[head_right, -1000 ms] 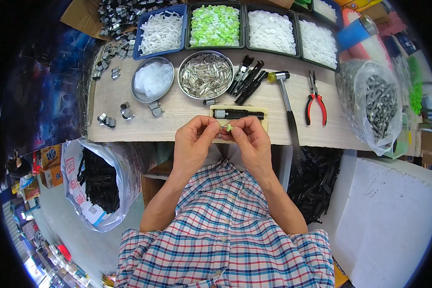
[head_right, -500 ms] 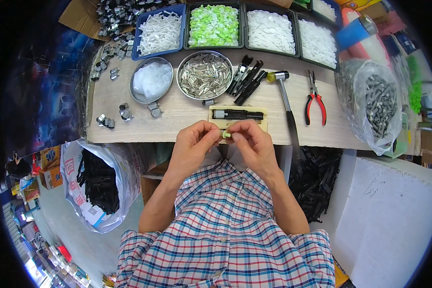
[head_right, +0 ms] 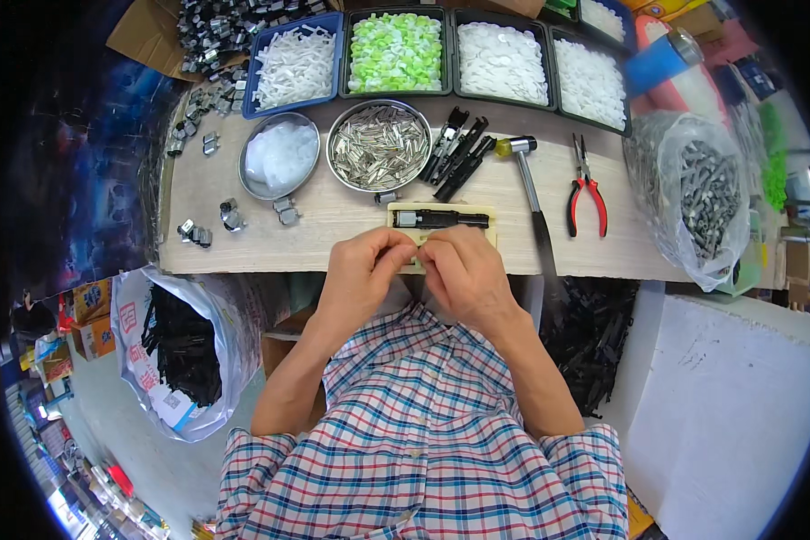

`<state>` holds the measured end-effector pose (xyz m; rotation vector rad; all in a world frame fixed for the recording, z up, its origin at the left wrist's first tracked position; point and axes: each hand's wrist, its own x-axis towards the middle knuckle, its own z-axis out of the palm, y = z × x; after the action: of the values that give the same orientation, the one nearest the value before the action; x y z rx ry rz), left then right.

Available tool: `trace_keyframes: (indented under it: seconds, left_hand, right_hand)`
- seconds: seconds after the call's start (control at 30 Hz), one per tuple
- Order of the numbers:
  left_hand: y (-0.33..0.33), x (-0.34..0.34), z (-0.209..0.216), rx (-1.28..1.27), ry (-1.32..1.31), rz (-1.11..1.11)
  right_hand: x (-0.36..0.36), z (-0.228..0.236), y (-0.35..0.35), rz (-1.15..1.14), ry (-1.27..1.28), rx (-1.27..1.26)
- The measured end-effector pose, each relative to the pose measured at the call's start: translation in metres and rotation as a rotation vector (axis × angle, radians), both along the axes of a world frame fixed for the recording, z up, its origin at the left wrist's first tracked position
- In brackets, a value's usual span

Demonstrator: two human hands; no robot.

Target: Assembling small metal components on a wooden jig using a hammer and pliers to secure pins.

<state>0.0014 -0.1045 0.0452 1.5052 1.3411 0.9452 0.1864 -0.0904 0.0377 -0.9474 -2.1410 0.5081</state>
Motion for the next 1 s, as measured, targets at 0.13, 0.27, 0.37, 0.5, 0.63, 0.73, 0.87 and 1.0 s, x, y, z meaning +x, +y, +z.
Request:
trace_keyframes:
  seconds: [0.13,0.27,0.37,0.5,0.63,0.73,0.87,1.0]
  left_hand:
    - [0.006,0.005,-0.012,0.242,0.127,0.175]
    - [0.009,0.006,-0.019,0.236,0.066,0.232]
    - [0.012,0.006,-0.023,0.286,0.057,0.239]
    - [0.017,0.005,-0.027,0.407,0.037,0.204]
    - [0.023,0.003,-0.032,0.433,0.027,0.147]
    - [0.028,0.0,-0.034,0.615,0.137,0.069]
    - [0.03,-0.002,-0.041,0.628,0.188,0.032]
    - [0.035,-0.002,-0.04,0.713,0.279,-0.025]
  right_hand:
    - [-0.001,-0.007,0.019,-0.167,-0.131,0.186]
    - [-0.003,-0.016,0.035,-0.163,-0.208,0.128]
    - [-0.005,-0.017,0.042,-0.126,-0.227,0.078]
    - [-0.003,-0.017,0.044,-0.107,-0.202,0.057]
    - [-0.002,-0.019,0.048,-0.109,-0.156,0.045]
    - [-0.006,-0.022,0.051,-0.103,-0.149,0.014]
    - [-0.01,-0.023,0.051,-0.086,-0.167,0.01]
    - [-0.01,-0.022,0.05,-0.085,-0.192,0.016]
